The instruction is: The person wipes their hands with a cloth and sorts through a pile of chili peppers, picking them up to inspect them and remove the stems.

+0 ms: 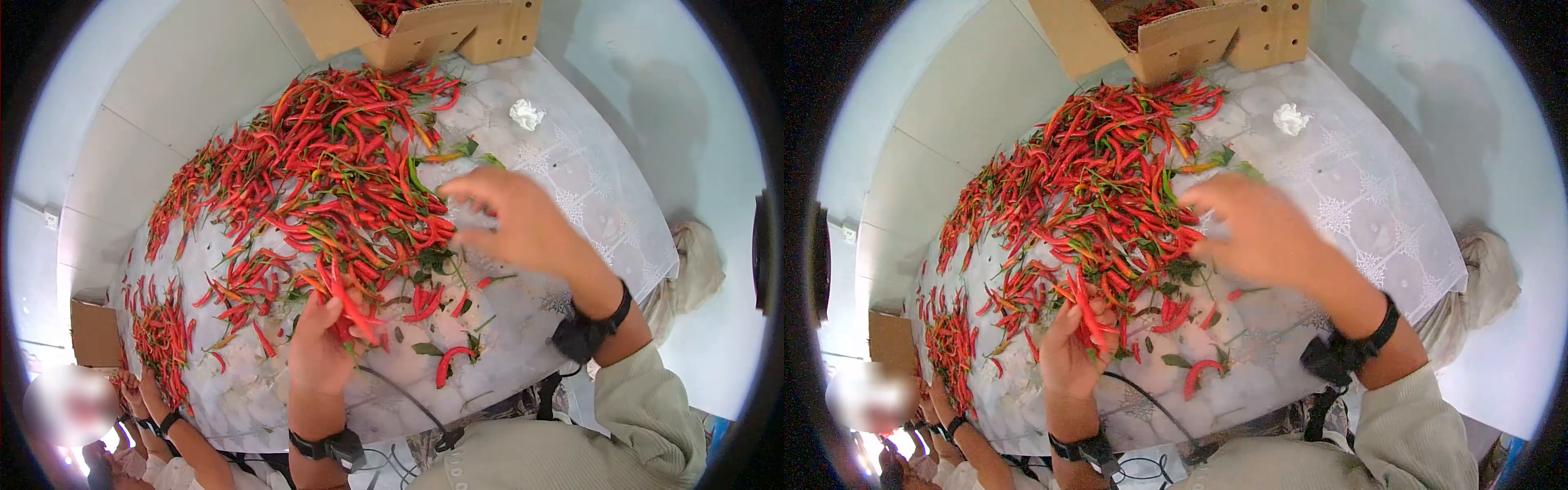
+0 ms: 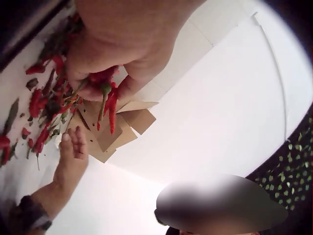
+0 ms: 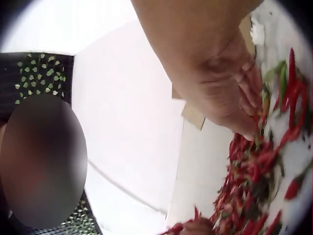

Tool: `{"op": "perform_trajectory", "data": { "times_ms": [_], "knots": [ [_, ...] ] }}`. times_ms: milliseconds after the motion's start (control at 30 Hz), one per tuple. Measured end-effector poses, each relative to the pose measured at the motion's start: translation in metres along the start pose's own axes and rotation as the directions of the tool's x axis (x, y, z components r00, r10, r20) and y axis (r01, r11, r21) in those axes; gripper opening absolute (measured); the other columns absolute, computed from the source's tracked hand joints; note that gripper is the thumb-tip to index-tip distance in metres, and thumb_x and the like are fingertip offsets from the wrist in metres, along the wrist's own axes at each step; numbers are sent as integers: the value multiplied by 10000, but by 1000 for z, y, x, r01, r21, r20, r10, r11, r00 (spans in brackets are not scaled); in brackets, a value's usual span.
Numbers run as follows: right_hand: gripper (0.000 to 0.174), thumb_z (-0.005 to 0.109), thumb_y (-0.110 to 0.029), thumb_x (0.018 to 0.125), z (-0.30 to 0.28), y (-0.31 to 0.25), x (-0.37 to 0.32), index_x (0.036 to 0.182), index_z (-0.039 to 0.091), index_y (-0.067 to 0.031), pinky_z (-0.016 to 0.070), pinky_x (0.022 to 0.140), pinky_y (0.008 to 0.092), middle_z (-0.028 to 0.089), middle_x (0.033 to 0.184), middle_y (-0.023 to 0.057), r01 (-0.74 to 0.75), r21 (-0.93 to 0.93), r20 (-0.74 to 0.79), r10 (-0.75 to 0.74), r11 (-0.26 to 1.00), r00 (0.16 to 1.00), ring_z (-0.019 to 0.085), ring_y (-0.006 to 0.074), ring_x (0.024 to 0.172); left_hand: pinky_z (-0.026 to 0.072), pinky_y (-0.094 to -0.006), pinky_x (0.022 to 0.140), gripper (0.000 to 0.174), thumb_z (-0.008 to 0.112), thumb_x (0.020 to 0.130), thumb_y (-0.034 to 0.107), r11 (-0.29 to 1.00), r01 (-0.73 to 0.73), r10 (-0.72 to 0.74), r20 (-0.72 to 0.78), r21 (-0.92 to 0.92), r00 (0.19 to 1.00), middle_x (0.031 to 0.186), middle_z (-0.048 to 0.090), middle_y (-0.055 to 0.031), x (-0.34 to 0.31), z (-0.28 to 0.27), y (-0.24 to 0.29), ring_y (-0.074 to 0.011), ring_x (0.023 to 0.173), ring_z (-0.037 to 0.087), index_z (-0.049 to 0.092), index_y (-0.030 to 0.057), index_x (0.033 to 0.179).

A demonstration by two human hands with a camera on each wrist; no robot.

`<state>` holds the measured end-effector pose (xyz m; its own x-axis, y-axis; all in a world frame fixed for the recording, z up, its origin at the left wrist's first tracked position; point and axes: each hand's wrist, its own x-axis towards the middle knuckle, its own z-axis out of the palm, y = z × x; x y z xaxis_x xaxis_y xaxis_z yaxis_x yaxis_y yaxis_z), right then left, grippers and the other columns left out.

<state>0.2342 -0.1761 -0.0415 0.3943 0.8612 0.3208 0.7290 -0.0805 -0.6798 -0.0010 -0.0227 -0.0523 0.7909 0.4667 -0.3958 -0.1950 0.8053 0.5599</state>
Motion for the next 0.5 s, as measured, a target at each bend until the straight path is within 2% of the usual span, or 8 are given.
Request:
{"op": "perform_trajectory", "data": {
  "times_ms": [67,167,267,367,500],
  "knots": [
    [315,729,-198,685,-18,28,1,951,623,-67,473,779,425,607,958,150,-124,-149,27,130,981,991,584,341,917,486,-271,631,310,522,888,93,968,123,-103,101,-218,990,979,576,-110,2,-6,4,-183,822,548,509,2,1184],
    [258,731,-198,676,-27,41,-3,867,631,-57,469,748,429,584,887,150,-137,-434,101,199,890,975,578,345,865,502,-286,650,312,525,896,134,938,190,-145,170,-291,975,995,572,-123,4,-9,4,-199,816,543,518,6,1181],
    [248,730,-195,660,-23,41,-1,838,634,-51,469,727,429,570,857,147,-150,-423,127,223,894,967,574,346,835,531,-308,680,303,520,904,139,882,291,-225,213,-370,951,1010,574,-134,6,-12,4,-217,848,558,522,9,1177],
    [227,712,-181,649,-20,35,0,793,609,-40,466,702,427,568,852,149,-162,-430,117,233,888,965,574,347,831,569,-364,749,307,511,910,131,872,304,-244,197,-383,949,1059,581,-156,5,-14,3,-266,936,597,508,7,1192],
    [221,688,-164,641,-16,32,1,768,562,-34,456,671,441,566,831,152,-156,-419,111,221,895,969,572,353,819,575,-428,811,324,506,913,119,911,255,-198,199,-325,960,1142,585,-204,5,-15,0,-331,1060,600,485,-1,1213]
  ]
}}
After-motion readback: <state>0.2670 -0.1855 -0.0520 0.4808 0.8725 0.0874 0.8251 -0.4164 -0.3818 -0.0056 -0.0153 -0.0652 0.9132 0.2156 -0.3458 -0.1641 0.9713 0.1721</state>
